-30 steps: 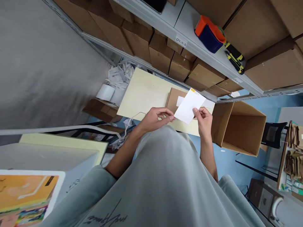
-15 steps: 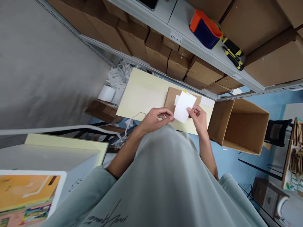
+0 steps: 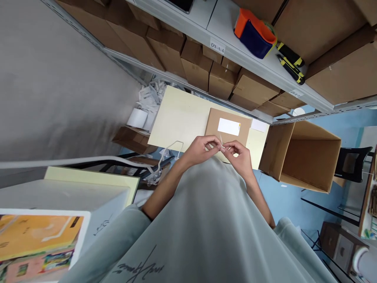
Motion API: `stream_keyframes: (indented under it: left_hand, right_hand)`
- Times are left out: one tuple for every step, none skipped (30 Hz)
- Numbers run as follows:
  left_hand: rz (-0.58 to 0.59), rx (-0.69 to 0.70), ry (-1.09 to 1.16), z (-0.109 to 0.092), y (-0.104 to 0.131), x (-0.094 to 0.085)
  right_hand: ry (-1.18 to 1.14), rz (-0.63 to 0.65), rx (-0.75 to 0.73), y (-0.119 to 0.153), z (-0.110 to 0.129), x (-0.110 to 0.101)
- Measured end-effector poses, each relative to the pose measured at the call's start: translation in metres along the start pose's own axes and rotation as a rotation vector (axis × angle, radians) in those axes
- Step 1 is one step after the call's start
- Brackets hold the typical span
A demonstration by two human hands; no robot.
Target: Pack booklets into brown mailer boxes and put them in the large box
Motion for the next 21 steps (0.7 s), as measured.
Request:
stream_keyframes:
  left_hand:
    - [0.002, -0.002, 0.0, 0.0, 0.0, 0.001]
    - [0.003, -0.005, 0.003, -0.001, 0.0, 0.001]
    - [0.004, -0.007, 0.008, -0.001, 0.0, 0.001]
    - [0.005, -0.008, 0.015, -0.001, 0.0, 0.001]
    - [0.006, -0.012, 0.027, -0.001, 0.001, 0.0]
    - [0.003, -0.018, 0.044, 0.0, 0.002, -0.002]
    - [-0.004, -0.026, 0.067, 0.001, 0.003, -0.004]
    - [-0.015, -0.039, 0.099, 0.003, 0.004, -0.007]
    - [-0.03, -0.055, 0.141, 0.005, 0.005, -0.011]
    - [-0.048, -0.071, 0.196, 0.008, 0.005, -0.015]
    - [-0.066, -0.087, 0.262, 0.012, 0.005, -0.019]
    - [-0.086, -0.104, 0.341, 0.017, 0.005, -0.025]
    - [-0.11, -0.121, 0.433, 0.022, 0.005, -0.03]
    - [-0.14, -0.137, 0.534, 0.029, 0.004, -0.035]
    - [-0.18, -0.151, 0.637, 0.036, 0.004, -0.041]
    - [-0.23, -0.165, 0.738, 0.043, 0.003, -0.046]
    - [-0.288, -0.179, 0.834, 0.05, 0.003, -0.052]
    - [-0.35, -0.194, 0.921, 0.057, 0.003, -0.058]
    - [-0.409, -0.21, 0.996, 0.063, 0.002, -0.066]
    - [-0.465, -0.226, 1.055, 0.068, 0.001, -0.075]
    - [-0.517, -0.235, 1.086, 0.073, 0.0, -0.086]
  right_hand:
    - [0.006, 0.008, 0.005, -0.002, -0.001, 0.0]
    - [0.01, 0.014, 0.01, -0.003, -0.003, 0.0]
    - [0.013, 0.019, 0.016, -0.004, -0.004, 0.001]
    - [0.014, 0.023, 0.023, -0.005, -0.006, 0.001]
    - [0.014, 0.024, 0.03, -0.006, -0.007, 0.002]
    - [0.011, 0.021, 0.038, -0.007, -0.008, 0.002]
    - [0.006, 0.015, 0.046, -0.008, -0.009, 0.003]
    - [0.0, 0.005, 0.054, -0.009, -0.01, 0.004]
    - [-0.007, -0.009, 0.063, -0.01, -0.011, 0.005]
    - [-0.015, -0.026, 0.073, -0.011, -0.012, 0.006]
    - [-0.023, -0.044, 0.085, -0.012, -0.012, 0.007]
    - [-0.029, -0.061, 0.1, -0.013, -0.012, 0.008]
    - [-0.033, -0.075, 0.116, -0.014, -0.012, 0.009]
    - [-0.037, -0.087, 0.132, -0.014, -0.011, 0.01]
    - [-0.041, -0.099, 0.145, -0.013, -0.011, 0.011]
    - [-0.045, -0.113, 0.155, -0.012, -0.01, 0.012]
    - [-0.049, -0.132, 0.162, -0.011, -0.01, 0.013]
    - [-0.054, -0.154, 0.168, -0.009, -0.01, 0.014]
    - [-0.06, -0.176, 0.175, -0.006, -0.01, 0.015]
    - [-0.068, -0.197, 0.181, -0.003, -0.011, 0.017]
    - [-0.08, -0.212, 0.192, 0.0, -0.012, 0.018]
Point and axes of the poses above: each hand's wrist, its own y-axis away from the middle knuckle, its own x-axis out of the palm, z = x × y, the point moved 1 cm from there along -y, towards the middle knuckle, and after that the axes turned 11 degrees about y, right-handed, at the moved point
